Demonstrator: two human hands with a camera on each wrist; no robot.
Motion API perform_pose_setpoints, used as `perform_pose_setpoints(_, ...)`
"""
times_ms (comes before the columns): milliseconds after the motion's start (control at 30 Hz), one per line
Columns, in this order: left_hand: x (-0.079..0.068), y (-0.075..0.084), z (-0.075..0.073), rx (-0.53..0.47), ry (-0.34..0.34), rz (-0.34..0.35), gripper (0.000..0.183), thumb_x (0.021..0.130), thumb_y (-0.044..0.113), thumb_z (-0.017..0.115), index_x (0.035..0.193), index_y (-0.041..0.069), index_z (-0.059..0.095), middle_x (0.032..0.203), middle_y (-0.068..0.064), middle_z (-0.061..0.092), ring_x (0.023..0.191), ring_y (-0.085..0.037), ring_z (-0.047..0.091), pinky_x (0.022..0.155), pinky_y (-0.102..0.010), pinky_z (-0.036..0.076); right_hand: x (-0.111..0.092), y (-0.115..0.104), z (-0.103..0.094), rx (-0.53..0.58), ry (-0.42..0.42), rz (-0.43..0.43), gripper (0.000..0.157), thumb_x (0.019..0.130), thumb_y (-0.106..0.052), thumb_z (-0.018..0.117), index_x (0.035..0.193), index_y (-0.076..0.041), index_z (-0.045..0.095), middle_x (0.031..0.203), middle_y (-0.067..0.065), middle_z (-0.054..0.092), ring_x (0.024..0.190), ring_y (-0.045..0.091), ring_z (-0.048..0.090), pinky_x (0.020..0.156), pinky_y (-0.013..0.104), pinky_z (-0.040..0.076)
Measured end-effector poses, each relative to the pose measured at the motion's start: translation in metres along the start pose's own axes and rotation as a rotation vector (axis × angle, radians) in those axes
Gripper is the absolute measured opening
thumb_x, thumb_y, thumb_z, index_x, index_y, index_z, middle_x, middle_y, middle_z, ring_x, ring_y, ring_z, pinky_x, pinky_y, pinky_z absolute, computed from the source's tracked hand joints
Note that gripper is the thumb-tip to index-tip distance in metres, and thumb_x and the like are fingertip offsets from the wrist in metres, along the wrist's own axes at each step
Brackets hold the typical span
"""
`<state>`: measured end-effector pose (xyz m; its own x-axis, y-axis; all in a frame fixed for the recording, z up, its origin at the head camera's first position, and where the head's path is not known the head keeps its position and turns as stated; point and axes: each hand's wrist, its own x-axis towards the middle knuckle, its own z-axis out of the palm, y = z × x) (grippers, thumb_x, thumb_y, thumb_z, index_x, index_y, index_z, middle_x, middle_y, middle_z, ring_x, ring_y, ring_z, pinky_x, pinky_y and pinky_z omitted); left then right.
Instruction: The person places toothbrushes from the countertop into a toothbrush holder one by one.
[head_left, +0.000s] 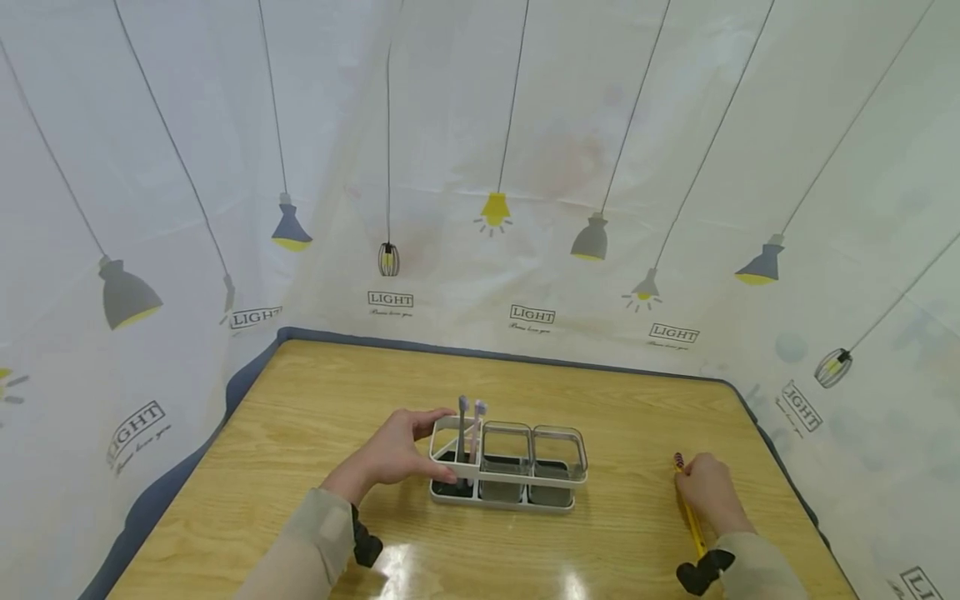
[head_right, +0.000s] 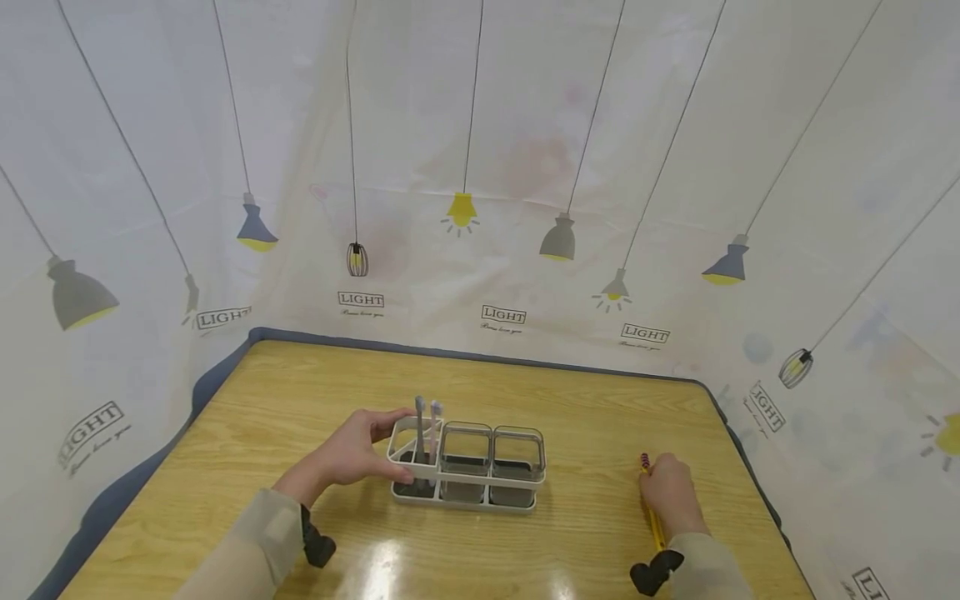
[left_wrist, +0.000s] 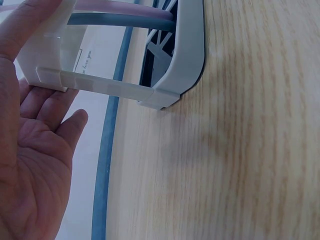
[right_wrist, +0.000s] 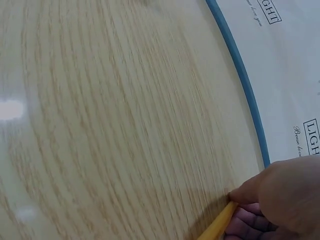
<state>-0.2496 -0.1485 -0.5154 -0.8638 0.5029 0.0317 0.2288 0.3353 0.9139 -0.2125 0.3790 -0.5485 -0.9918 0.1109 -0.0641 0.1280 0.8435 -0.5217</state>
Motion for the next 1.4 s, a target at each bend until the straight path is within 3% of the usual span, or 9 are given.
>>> perform_pose_setpoints(333,0.0,0.004,0.001,-0.002,-0.004,-0.008,0.099,0.068,0.038,0.103,0.153,0.014,0.058,0.159,-0.011,0.05,0.146,-0.038,0.047,0.115,-0.051,0.043,0.0,0.001,-0.001,0.006,0.027,0.032,0.039,0.091,-0.005,0.051,0.055,-0.016,0.041,0.051,-0.007,0.034,0.045,0.01,0.036,0.044,0.025,0.03)
perform_pose_setpoints(567,-0.001,0.005,0.0,0.007,-0.003,-0.013,0.1,0.067,0.039,0.103,0.153,0.014,0.058,0.16,-0.011,0.048,0.146,-0.039,0.046,0.115,-0.051,0.043,-0.002,-0.014,-0.012,0.024,0.046,-0.002,0.045,0.099,-0.007,0.048,0.056,-0.017,0.039,0.05,-0.006,0.032,0.044,0.01,0.033,0.044,0.025,0.029)
perform_pose_setpoints(733,0.0,0.003,0.0,0.003,-0.004,-0.012,0.099,0.067,0.039,0.103,0.153,0.015,0.058,0.16,-0.011,0.049,0.146,-0.039,0.046,0.116,-0.051,0.042,0.0,-0.03,-0.022,0.037,0.071,-0.009,0.038,0.103,-0.009,0.049,0.067,-0.003,0.059,0.052,0.0,0.044,0.045,0.013,0.041,0.044,0.029,0.036)
perform_pose_setpoints(833,0.001,0.003,0.0,0.006,-0.004,-0.01,0.1,0.067,0.04,0.103,0.153,0.014,0.058,0.159,-0.01,0.049,0.146,-0.039,0.046,0.116,-0.052,0.042,0.001,-0.042,-0.028,0.043,0.107,-0.026,0.033,0.105,-0.009,0.049,0.092,0.013,0.069,0.067,0.014,0.061,0.054,0.019,0.052,0.053,0.035,0.048)
perform_pose_setpoints(967,0.001,0.002,0.0,0.011,-0.004,-0.009,0.1,0.067,0.041,0.103,0.153,0.014,0.058,0.159,-0.01,0.05,0.146,-0.039,0.046,0.116,-0.052,0.041,0.0,-0.056,-0.034,0.065,0.166,-0.048,0.039,0.107,-0.011,0.048,0.121,0.023,0.062,0.103,0.032,0.069,0.081,0.034,0.067,0.075,0.048,0.059)
perform_pose_setpoints(1067,0.001,0.003,0.0,0.017,-0.003,-0.011,0.1,0.067,0.041,0.103,0.153,0.015,0.058,0.158,-0.01,0.051,0.146,-0.04,0.046,0.117,-0.052,0.041,-0.001,-0.067,-0.036,0.094,0.223,-0.048,0.04,0.109,-0.014,0.049,0.124,0.02,0.061,0.109,0.033,0.068,0.094,0.04,0.068,0.08,0.053,0.059)
perform_pose_setpoints(1233,0.0,0.004,0.001,0.021,0.002,-0.014,0.1,0.067,0.04,0.103,0.153,0.015,0.058,0.159,-0.01,0.05,0.146,-0.039,0.046,0.117,-0.052,0.041,-0.002,-0.087,-0.036,0.148,0.354,-0.076,0.034,0.11,-0.015,0.053,0.118,0.016,0.064,0.103,0.028,0.067,0.093,0.039,0.066,0.079,0.05,0.055)
perform_pose_setpoints(1400,-0.001,0.006,0.001,0.018,0.003,-0.014,0.099,0.067,0.039,0.103,0.152,0.014,0.059,0.159,-0.011,0.05,0.145,-0.04,0.047,0.116,-0.052,0.042,-0.005,-0.107,-0.039,0.209,0.464,-0.113,0.03,0.109,-0.016,0.058,0.117,0.012,0.066,0.103,0.025,0.069,0.092,0.035,0.065,0.075,0.031,0.052)
